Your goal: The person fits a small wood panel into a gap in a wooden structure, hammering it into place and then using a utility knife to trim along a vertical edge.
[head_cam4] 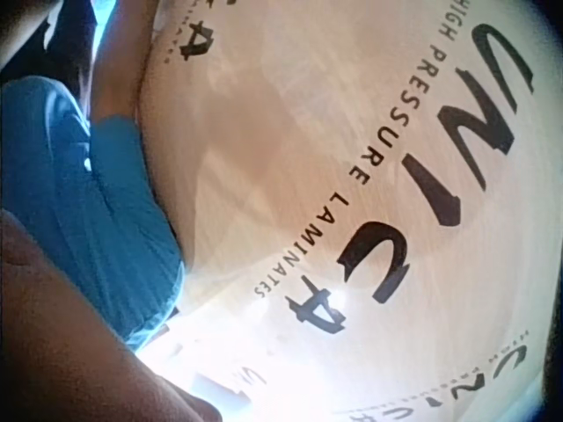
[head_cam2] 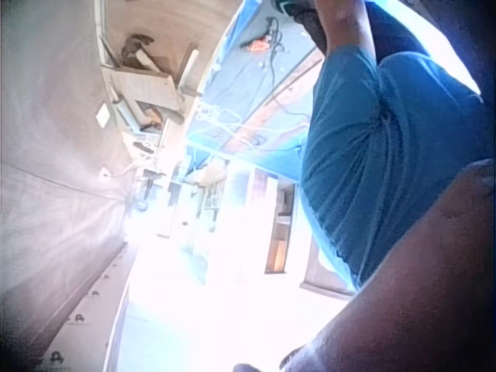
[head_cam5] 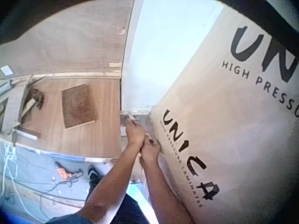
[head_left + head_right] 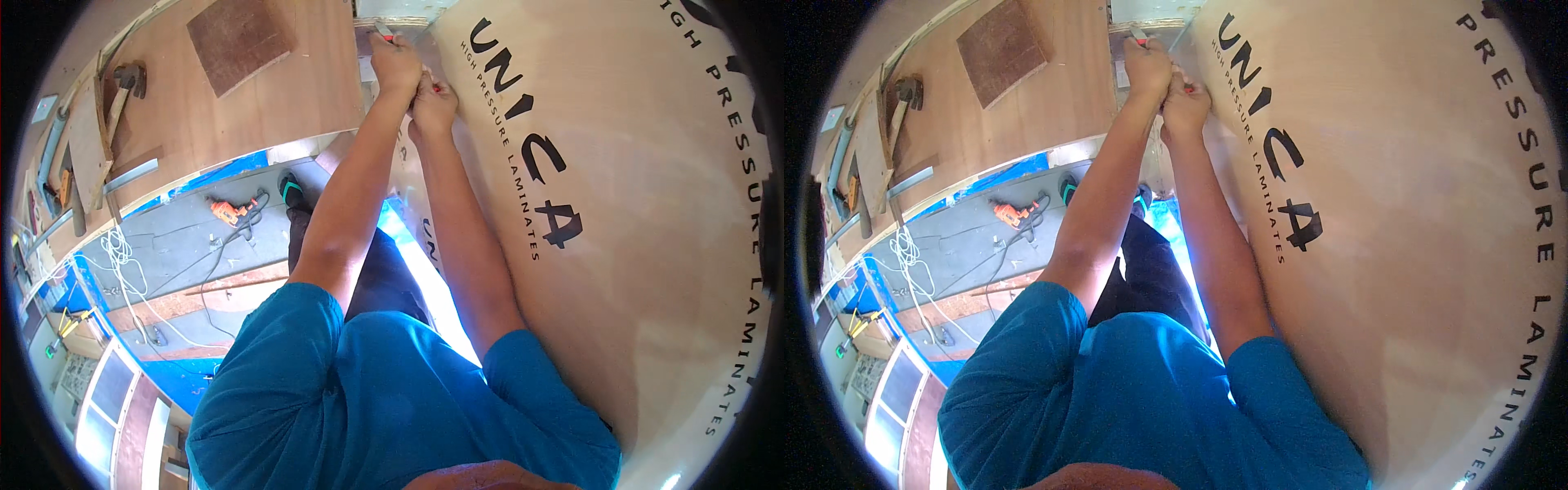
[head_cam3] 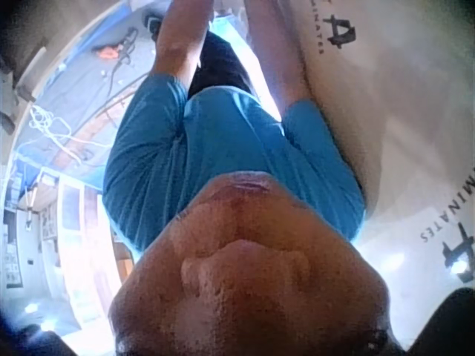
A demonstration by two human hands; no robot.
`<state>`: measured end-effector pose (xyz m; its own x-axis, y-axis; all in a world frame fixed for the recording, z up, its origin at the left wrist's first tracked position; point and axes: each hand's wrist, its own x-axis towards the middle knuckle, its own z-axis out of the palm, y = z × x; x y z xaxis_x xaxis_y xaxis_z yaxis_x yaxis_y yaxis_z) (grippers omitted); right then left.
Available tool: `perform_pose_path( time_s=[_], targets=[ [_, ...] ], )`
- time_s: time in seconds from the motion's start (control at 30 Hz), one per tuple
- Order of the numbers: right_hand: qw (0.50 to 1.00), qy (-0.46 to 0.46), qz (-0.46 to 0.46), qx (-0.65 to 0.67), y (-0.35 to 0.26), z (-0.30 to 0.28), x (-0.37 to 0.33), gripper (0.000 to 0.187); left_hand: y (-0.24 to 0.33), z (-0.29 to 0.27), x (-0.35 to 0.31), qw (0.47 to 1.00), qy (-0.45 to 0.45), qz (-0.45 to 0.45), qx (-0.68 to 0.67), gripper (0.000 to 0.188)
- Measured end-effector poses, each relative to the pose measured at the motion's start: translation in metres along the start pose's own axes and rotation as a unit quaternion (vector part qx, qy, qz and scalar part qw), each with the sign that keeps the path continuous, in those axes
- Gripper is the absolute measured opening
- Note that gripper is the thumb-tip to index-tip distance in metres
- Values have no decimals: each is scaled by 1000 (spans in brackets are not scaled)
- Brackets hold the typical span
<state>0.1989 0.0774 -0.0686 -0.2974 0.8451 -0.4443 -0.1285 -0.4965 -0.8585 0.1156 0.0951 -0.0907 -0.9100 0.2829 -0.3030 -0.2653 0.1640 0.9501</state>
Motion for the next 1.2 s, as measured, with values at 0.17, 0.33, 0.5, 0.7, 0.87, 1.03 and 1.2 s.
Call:
perform_pose_path(
  time_s=[0.17, 0.33, 0.5, 0.7, 0.87, 1.03, 1.2],
  targets=[
    [1000, -2, -1, -23, 2, -4, -5, 19, 1, -3, -1, 1000, -5, -5, 1, 26],
    [999, 15, -3, -42, -1, -3, -1, 23, 12, -3, -10, 999, 29, 45, 9, 25],
    [1000, 9, -18, -22, 5, -5, -2, 21, 10, -4, -11, 998, 30, 57, 13, 25],
    [999, 30, 0, -45, 2, -1, -8, 24, -1, -3, -3, 1000, -8, -11, -16, 26],
    [999, 1, -8, -34, 5, -8, 6, 22, 10, -2, -7, 1000, -11, -11, -24, 24],
    [999, 23, -16, -16, 12, -10, 6, 20, 18, -3, -12, 993, -43, -87, -70, 24],
    [999, 5, -21, -32, 12, -11, -2, 21, -10, 0, -1, 999, -18, -6, -26, 26]
  ],
)
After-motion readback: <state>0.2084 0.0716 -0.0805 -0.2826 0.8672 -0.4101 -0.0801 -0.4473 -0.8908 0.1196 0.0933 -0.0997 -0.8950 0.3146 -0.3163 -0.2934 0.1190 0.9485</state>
